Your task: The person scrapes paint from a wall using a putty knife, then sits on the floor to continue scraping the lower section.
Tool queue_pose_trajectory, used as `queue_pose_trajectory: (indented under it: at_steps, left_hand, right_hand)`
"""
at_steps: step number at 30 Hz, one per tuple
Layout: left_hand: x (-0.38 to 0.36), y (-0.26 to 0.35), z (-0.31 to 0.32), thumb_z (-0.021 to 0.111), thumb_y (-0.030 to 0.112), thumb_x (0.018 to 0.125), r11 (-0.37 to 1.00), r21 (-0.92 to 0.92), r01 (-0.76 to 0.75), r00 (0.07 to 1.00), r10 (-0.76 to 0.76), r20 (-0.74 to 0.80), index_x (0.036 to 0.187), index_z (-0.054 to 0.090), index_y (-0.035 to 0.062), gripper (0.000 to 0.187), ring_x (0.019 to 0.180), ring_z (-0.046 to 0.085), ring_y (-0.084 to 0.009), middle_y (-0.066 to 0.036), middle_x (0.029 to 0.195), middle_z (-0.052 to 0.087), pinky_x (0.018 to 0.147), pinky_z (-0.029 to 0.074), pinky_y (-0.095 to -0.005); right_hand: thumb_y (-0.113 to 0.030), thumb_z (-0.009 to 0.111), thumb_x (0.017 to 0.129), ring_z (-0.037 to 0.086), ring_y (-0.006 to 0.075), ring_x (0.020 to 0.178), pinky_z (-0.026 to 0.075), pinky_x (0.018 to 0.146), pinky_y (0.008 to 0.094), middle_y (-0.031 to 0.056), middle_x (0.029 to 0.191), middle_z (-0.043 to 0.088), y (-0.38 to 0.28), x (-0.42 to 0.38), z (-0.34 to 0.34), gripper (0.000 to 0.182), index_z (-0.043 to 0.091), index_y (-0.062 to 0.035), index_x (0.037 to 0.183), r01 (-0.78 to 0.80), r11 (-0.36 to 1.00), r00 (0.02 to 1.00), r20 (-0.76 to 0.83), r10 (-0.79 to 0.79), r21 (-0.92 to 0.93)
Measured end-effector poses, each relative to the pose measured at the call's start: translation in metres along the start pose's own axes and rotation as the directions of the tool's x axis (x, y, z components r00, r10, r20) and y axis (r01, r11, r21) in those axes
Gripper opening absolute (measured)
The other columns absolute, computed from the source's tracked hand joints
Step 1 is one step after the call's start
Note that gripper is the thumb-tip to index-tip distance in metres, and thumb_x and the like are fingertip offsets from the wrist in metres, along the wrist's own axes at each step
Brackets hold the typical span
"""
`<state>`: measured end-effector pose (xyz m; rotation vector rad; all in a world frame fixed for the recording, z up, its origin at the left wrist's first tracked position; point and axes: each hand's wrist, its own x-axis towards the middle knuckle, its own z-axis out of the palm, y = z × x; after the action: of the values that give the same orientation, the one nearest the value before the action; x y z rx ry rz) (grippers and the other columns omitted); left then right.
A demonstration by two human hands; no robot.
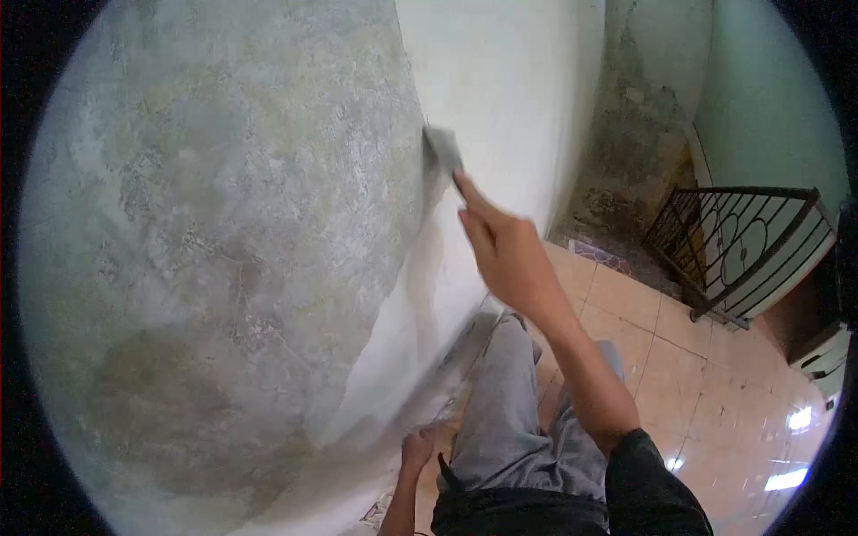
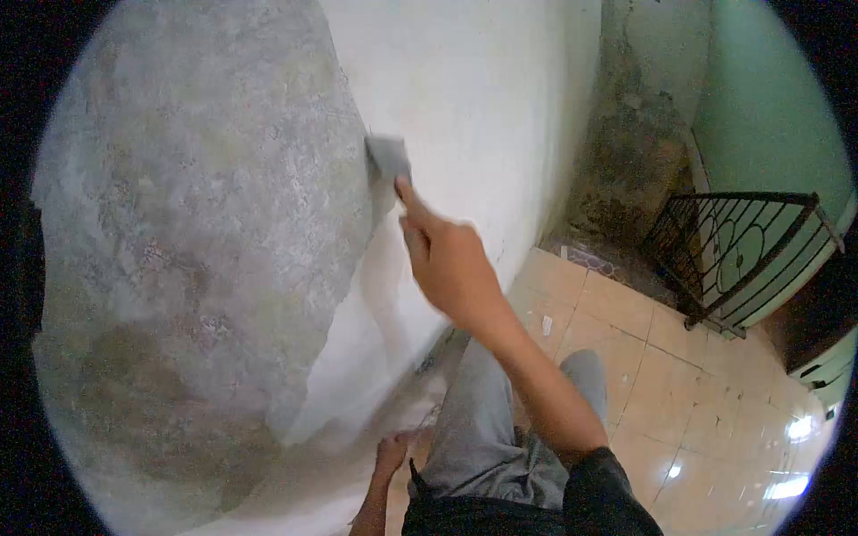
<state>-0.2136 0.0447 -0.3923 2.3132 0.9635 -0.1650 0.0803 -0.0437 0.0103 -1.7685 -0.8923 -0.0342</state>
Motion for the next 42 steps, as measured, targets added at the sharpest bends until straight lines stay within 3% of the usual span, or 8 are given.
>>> queue_pose_trajectory:
  at_steps: [5, 11, 13, 14, 20, 24, 27, 42]
  left_hand:
    - [0.035, 0.149, -0.102, 0.047, 0.037, 0.093, 0.788, -0.501, -0.358, 0.924, 0.22, -0.313, 0.094, 0.059, -0.0058, 0.045, 0.077, 0.061, -0.0269, -0.017, 0.074, 0.06, 0.068, 0.045, -0.0396]
    - [0.07, 0.314, -0.219, 0.042, 0.052, 0.092, 0.22, -0.877, -0.428, 0.86, 0.396, -0.321, 0.134, 0.033, -0.0017, 0.069, 0.103, 0.057, -0.0261, -0.017, 0.124, 0.048, 0.094, 0.042, -0.0332]
    - [0.078, 0.352, -0.243, 0.043, 0.051, 0.092, -0.059, -0.929, -0.366, 0.812, 0.467, -0.35, 0.138, 0.027, -0.002, 0.072, 0.1, 0.059, -0.0252, -0.018, 0.126, 0.045, 0.089, 0.046, -0.0324]
    - [0.074, 0.365, -0.255, 0.043, 0.051, 0.092, -0.05, -0.932, -0.358, 0.819, 0.463, -0.339, 0.138, 0.027, -0.002, 0.072, 0.1, 0.059, -0.0252, -0.018, 0.126, 0.045, 0.089, 0.046, -0.0324]
    - [0.064, 0.397, -0.29, 0.048, 0.025, 0.086, -0.033, -0.962, -0.27, 0.849, 0.463, -0.254, 0.105, 0.045, 0.0024, 0.03, 0.067, 0.06, -0.0198, -0.01, 0.087, 0.057, 0.06, 0.048, -0.0314]
    - [0.065, 0.399, -0.285, 0.045, 0.019, 0.081, -0.046, -0.967, -0.25, 0.891, 0.381, -0.249, 0.076, 0.048, 0.0055, 0.015, 0.059, 0.05, -0.0129, -0.007, 0.077, 0.054, 0.052, 0.041, -0.0275]
    - [0.066, 0.409, -0.295, 0.045, 0.019, 0.081, -0.002, -0.973, -0.229, 0.904, 0.371, -0.213, 0.068, 0.04, 0.0096, 0.017, 0.058, 0.05, -0.0129, -0.005, 0.074, 0.052, 0.051, 0.041, -0.0276]
    - [0.081, 0.404, -0.29, 0.045, 0.015, 0.078, -0.123, -0.98, -0.155, 0.876, 0.441, -0.194, 0.071, 0.035, 0.0121, 0.013, 0.058, 0.045, -0.016, 0.001, 0.069, 0.044, 0.064, 0.049, -0.0381]
  right_hand:
    - [-0.014, 0.049, 0.092, 0.043, 0.0309, 0.045, 0.042, 0.052, 0.0343, 0.0237, 0.058, 0.049, -0.003, 0.006, -0.01, 0.039, 0.048, -0.0096, 0.13, 0.012, 1.0, 1.0, -0.022, -0.011, 0.022]
    - [-0.013, 0.049, 0.091, 0.048, 0.0353, 0.049, 0.043, 0.054, 0.0358, 0.0267, 0.061, 0.049, 0.003, -0.006, -0.011, 0.039, 0.048, -0.0068, 0.129, 0.062, 0.998, 0.998, 0.025, -0.062, 0.02]
    - [-0.013, 0.047, 0.093, 0.039, 0.009, 0.061, 0.041, 0.059, 0.0254, 0.016, 0.065, 0.046, -0.003, -0.004, -0.018, 0.04, 0.045, -0.008, 0.133, -0.026, 0.997, 0.994, 0.108, 0.019, 0.067]
    - [-0.011, 0.048, 0.09, 0.057, 0.0377, 0.056, 0.047, 0.06, 0.0388, 0.0246, 0.065, 0.056, -0.004, -0.005, -0.015, 0.035, 0.052, -0.003, 0.124, -0.014, 0.998, 0.999, 0.053, 0.011, 0.064]
    - [-0.008, 0.048, 0.088, 0.059, 0.0405, 0.085, 0.046, 0.076, 0.044, 0.0266, 0.085, 0.06, 0.009, 0.0, -0.011, 0.025, 0.057, 0.0004, 0.11, 0.107, 0.986, 0.994, 0.013, -0.11, 0.128]
    - [-0.006, 0.047, 0.087, 0.056, 0.0423, 0.082, 0.045, 0.075, 0.0454, 0.0248, 0.089, 0.057, 0.019, -0.004, -0.007, 0.028, 0.056, 0.0005, 0.113, 0.234, 0.969, 0.972, -0.039, -0.232, 0.075]
    - [-0.006, 0.048, 0.087, 0.056, 0.0433, 0.083, 0.045, 0.077, 0.0462, 0.0259, 0.094, 0.057, 0.011, 0.006, -0.011, 0.03, 0.055, 0.0003, 0.115, 0.104, 0.992, 0.994, 0.003, -0.105, 0.077]
    - [-0.009, 0.047, 0.087, 0.056, 0.0447, 0.081, 0.046, 0.074, 0.0483, 0.0258, 0.098, 0.055, 0.01, 0.004, -0.014, 0.026, 0.056, -0.0004, 0.11, 0.132, 0.991, 0.991, 0.03, -0.133, 0.022]
